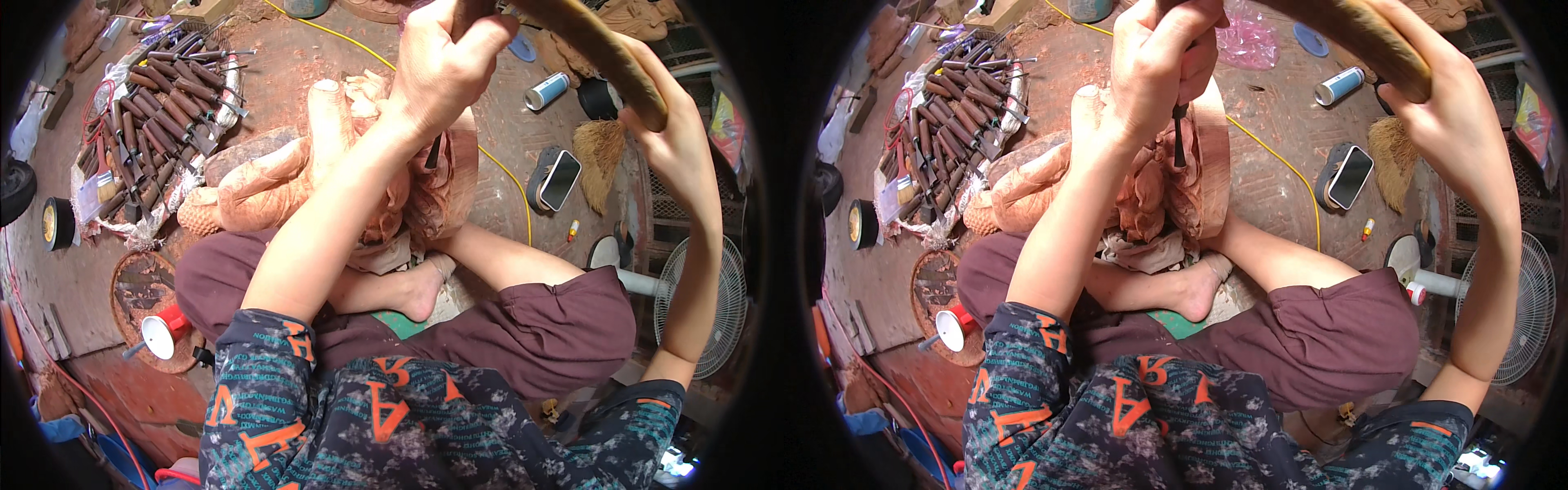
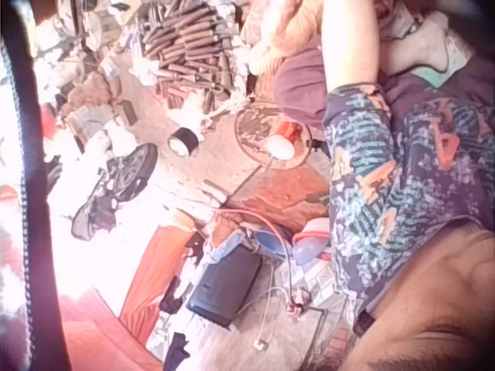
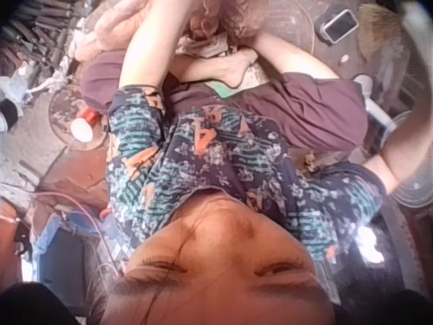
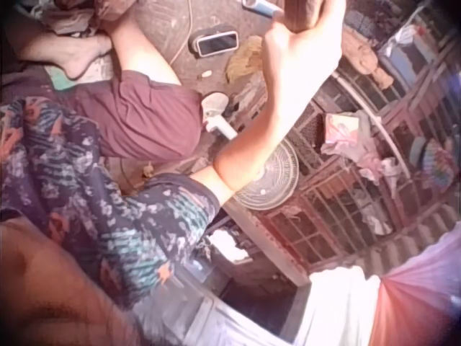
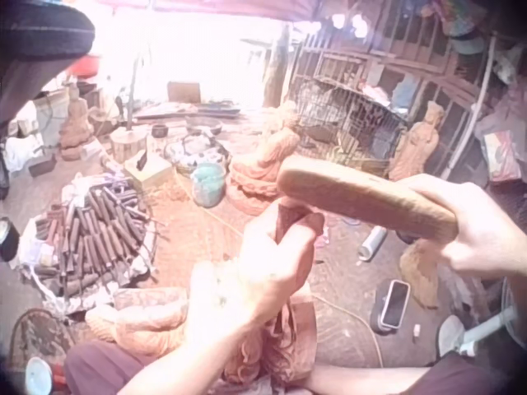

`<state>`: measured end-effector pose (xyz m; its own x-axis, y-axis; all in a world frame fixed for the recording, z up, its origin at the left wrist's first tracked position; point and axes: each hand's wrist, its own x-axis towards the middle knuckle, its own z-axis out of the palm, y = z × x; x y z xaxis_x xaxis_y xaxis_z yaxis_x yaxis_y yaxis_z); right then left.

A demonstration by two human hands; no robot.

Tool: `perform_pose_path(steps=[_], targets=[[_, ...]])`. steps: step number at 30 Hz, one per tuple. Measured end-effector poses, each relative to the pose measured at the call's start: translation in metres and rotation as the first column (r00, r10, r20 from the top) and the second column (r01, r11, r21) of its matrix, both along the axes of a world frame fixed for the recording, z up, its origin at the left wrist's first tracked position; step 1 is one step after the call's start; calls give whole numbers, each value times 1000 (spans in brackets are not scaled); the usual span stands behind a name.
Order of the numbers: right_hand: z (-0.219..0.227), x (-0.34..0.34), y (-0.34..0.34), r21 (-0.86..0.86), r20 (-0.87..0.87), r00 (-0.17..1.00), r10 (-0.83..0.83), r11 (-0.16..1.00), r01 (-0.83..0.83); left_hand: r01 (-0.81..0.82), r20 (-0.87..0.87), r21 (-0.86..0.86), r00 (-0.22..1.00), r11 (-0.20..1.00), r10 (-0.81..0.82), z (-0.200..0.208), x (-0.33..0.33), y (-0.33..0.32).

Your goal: The person carves a large wooden sculpture of a reclining figure using a chisel and a wooden mallet. They repeatedly strike the chisel to shape the wood, occasionally pausing to select different chisels from a nearby collection.

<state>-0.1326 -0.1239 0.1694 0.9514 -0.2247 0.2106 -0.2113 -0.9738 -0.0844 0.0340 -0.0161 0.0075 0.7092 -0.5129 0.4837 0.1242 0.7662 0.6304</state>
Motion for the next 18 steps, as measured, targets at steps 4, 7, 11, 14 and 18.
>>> perform_pose_path(steps=[4,7,11,14,18], targets=[[-3,-25,10,19,115,989,-88,996,87,44,102,189,993,981,-64,13,-9,15],[-13,-36,27,-40,119,992,27,999,-22,-23,325,190,945,981,-41,11,-13,20],[-24,-54,38,131,191,969,-158,982,134,105,224,-18,970,994,-99,6,-32,9],[-32,-56,48,143,157,976,-153,981,131,41,364,43,930,998,-54,2,-26,11],[-33,-73,51,305,160,958,-238,935,181,215,163,263,951,941,-263,34,-14,48]])
